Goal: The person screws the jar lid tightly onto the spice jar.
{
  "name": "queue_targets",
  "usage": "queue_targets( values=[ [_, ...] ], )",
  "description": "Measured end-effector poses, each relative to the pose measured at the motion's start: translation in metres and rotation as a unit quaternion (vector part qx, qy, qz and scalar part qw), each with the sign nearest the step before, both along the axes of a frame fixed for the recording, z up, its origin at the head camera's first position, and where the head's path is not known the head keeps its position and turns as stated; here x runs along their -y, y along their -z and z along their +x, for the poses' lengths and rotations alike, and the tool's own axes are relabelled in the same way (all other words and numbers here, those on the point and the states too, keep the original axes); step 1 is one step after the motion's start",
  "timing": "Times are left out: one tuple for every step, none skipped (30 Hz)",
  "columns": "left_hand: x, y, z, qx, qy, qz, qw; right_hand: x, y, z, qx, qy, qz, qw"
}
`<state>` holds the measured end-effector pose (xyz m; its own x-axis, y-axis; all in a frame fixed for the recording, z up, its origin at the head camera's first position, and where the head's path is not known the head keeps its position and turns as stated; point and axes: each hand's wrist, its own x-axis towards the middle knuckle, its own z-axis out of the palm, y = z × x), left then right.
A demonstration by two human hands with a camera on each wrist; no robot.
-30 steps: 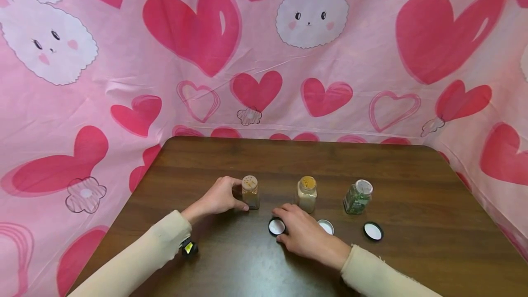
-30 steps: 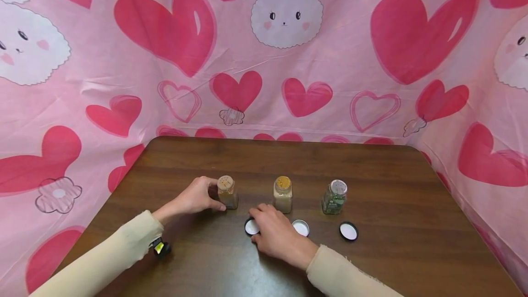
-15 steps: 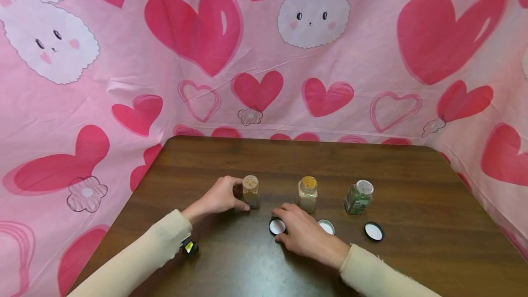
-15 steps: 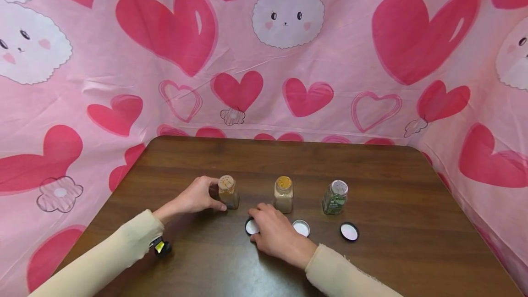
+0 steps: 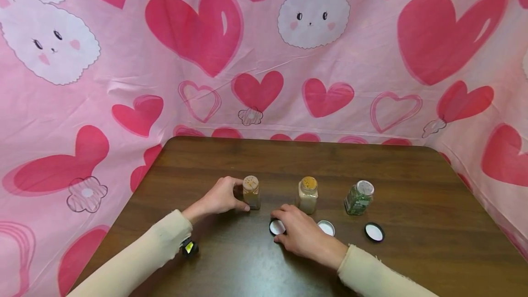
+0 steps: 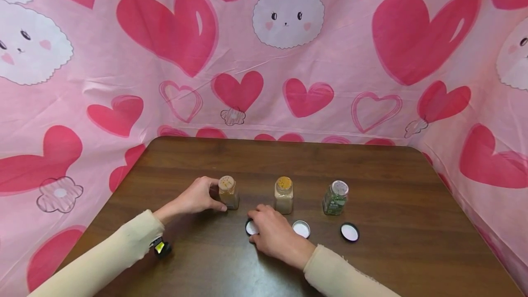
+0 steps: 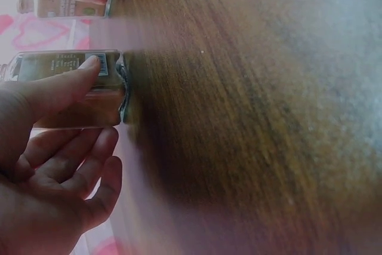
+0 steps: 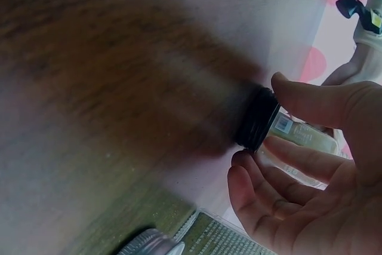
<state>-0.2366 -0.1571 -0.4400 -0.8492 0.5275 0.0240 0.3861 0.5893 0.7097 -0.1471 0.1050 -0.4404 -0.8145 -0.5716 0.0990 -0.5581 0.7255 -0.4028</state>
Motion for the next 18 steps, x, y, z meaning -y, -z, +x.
queue_targets(
  values=[
    [-0.0001, 0.0, -0.0001, -0.002, 0.0, 0.001, 1.0, -0.0001, 0.0, -0.0001, -0.001, -0.001, 0.0, 1.0],
    [-0.0002, 0.0002, -0.0001, -0.004, 0.001, 0.002, 1.0, -0.0002, 0.0, -0.0001, -0.001, -0.001, -0.001, 1.0],
    [-0.0002, 0.0004, -0.0003, -0.006, 0.002, 0.002, 1.0, -0.0002, 0.0, -0.0002, -0.001, -0.002, -0.001, 1.0],
    [-0.0002, 0.0006, -0.0003, -0.008, 0.003, 0.002, 1.0, -0.0002, 0.0001, -0.0002, -0.002, -0.002, 0.0, 1.0],
    [0.0, 0.0009, -0.0002, -0.009, 0.003, 0.002, 1.0, -0.0001, 0.0003, -0.0002, -0.002, -0.003, -0.001, 1.0],
    [0.0001, 0.0012, -0.0003, -0.01, 0.004, 0.003, 0.9999, 0.0, 0.0001, 0.0001, -0.003, -0.003, -0.002, 1.0],
    [0.0003, 0.0013, -0.0003, -0.01, 0.005, 0.003, 0.9999, -0.0001, 0.0003, 0.0002, -0.003, -0.003, -0.001, 1.0],
    [0.0004, 0.0015, -0.0003, -0.011, 0.006, 0.003, 0.9999, -0.0002, 0.0004, 0.0004, -0.003, -0.003, -0.001, 1.0],
    [0.0005, 0.0016, -0.0003, -0.011, 0.006, 0.004, 0.9999, -0.0003, 0.0006, 0.0003, -0.003, -0.002, -0.001, 1.0],
    [0.0005, 0.0018, -0.0004, -0.011, 0.006, 0.005, 0.9999, -0.0005, 0.0007, 0.0003, -0.002, -0.002, -0.001, 1.0],
    [0.0005, 0.0019, -0.0004, -0.012, 0.005, 0.006, 0.9999, -0.0007, 0.001, 0.0002, -0.002, -0.002, -0.002, 1.0],
    [0.0005, 0.0021, -0.0005, -0.013, 0.005, 0.006, 0.9999, -0.0009, 0.0013, 0.0001, -0.001, -0.002, -0.002, 1.0],
    [0.0004, 0.0024, -0.0006, -0.013, 0.004, 0.007, 0.9999, -0.001, 0.0016, 0.0, -0.002, -0.003, -0.002, 1.0],
    [0.0003, 0.0027, -0.0006, -0.014, 0.003, 0.007, 0.9999, -0.001, 0.0016, 0.0, -0.003, -0.003, -0.002, 1.0],
    [0.0002, 0.0031, -0.0005, -0.015, 0.003, 0.007, 0.9999, -0.0011, 0.0019, -0.0001, -0.003, -0.003, -0.003, 1.0],
    [0.0001, 0.0035, -0.0005, -0.015, 0.002, 0.007, 0.9999, -0.0012, 0.002, 0.0002, -0.004, -0.003, -0.003, 1.0],
    [0.0, 0.004, -0.0005, -0.015, 0.002, 0.007, 0.9999, -0.0014, 0.0024, 0.0004, -0.005, -0.003, -0.002, 1.0],
    [-0.0001, 0.0043, -0.0003, -0.014, 0.001, 0.007, 0.9999, -0.0016, 0.0024, 0.0008, -0.007, -0.002, -0.001, 1.0]
  ],
)
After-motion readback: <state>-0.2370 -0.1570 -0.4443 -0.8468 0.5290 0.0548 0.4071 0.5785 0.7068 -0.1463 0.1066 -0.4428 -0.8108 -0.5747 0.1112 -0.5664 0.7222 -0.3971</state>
